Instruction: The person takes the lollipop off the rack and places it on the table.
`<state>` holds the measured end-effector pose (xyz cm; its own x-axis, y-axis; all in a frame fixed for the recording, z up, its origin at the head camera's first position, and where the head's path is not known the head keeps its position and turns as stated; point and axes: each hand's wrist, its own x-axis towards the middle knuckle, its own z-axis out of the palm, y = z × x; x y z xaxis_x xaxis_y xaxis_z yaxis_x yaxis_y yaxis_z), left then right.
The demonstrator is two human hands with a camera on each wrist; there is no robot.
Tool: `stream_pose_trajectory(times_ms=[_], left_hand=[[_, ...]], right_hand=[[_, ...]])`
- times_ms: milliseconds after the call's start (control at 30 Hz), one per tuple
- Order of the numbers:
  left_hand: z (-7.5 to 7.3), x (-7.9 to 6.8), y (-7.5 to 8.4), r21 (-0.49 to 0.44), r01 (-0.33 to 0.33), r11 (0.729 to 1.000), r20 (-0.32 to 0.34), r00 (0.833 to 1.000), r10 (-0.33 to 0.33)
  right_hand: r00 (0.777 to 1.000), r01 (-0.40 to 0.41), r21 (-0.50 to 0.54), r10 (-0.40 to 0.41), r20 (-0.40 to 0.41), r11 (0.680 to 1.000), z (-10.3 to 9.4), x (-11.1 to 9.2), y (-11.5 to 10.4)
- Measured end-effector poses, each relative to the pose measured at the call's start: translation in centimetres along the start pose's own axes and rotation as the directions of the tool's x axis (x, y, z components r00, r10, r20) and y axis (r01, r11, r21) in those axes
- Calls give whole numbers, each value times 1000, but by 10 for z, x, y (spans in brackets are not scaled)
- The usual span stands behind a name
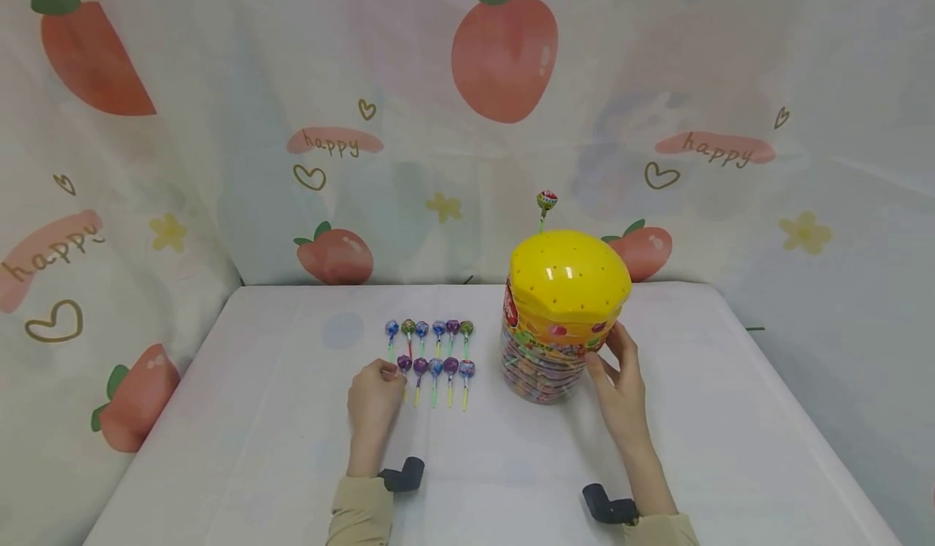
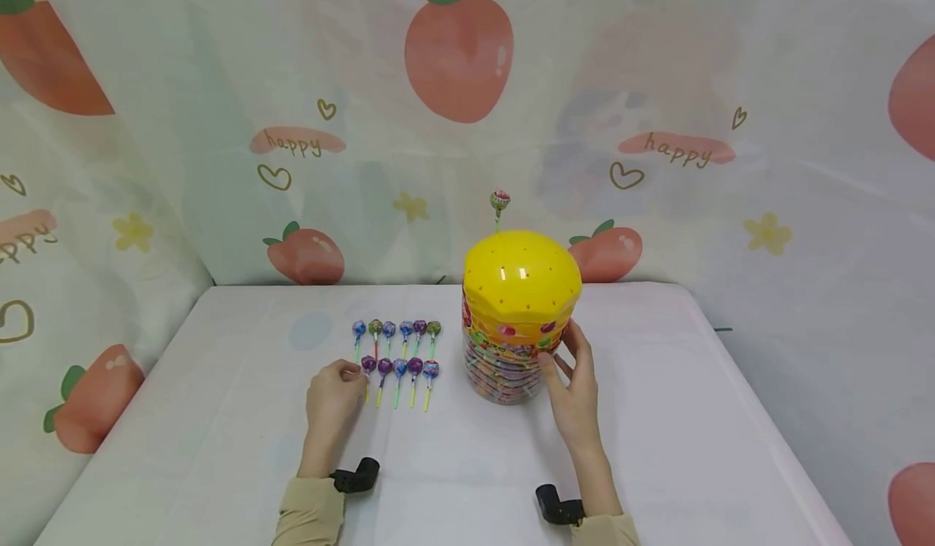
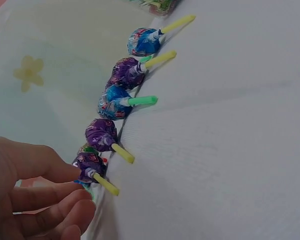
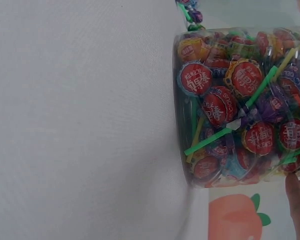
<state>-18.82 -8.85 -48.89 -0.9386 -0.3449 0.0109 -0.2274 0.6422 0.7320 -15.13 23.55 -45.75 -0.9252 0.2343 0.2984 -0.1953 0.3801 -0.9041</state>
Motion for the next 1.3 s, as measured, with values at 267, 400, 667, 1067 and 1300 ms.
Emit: stream_pose_trajectory(times_ms=[267, 400, 667, 1067, 1300], left_hand=[[-8, -1, 12, -24, -43, 999, -43, 998, 42], [-10, -2, 23, -55, -78, 995, -54, 996, 75], [-6, -2, 48, -104, -154, 983, -90, 985, 145], [-6, 7, 87, -121, -271, 955, -119, 959, 258], [-12, 14, 117, -176, -351, 920, -132, 934, 331]], right_hand=[[1000, -2, 3, 2, 7, 1000, -1, -1, -2], [1000, -13, -3, 13, 8, 1000, -1, 0, -2], [1000, -9, 10, 8, 4, 1000, 0, -1, -3], [1000, -24, -44, 24, 2, 999, -1, 0, -2], [1000, -11, -10, 11, 4, 1000, -1, 0, -2]])
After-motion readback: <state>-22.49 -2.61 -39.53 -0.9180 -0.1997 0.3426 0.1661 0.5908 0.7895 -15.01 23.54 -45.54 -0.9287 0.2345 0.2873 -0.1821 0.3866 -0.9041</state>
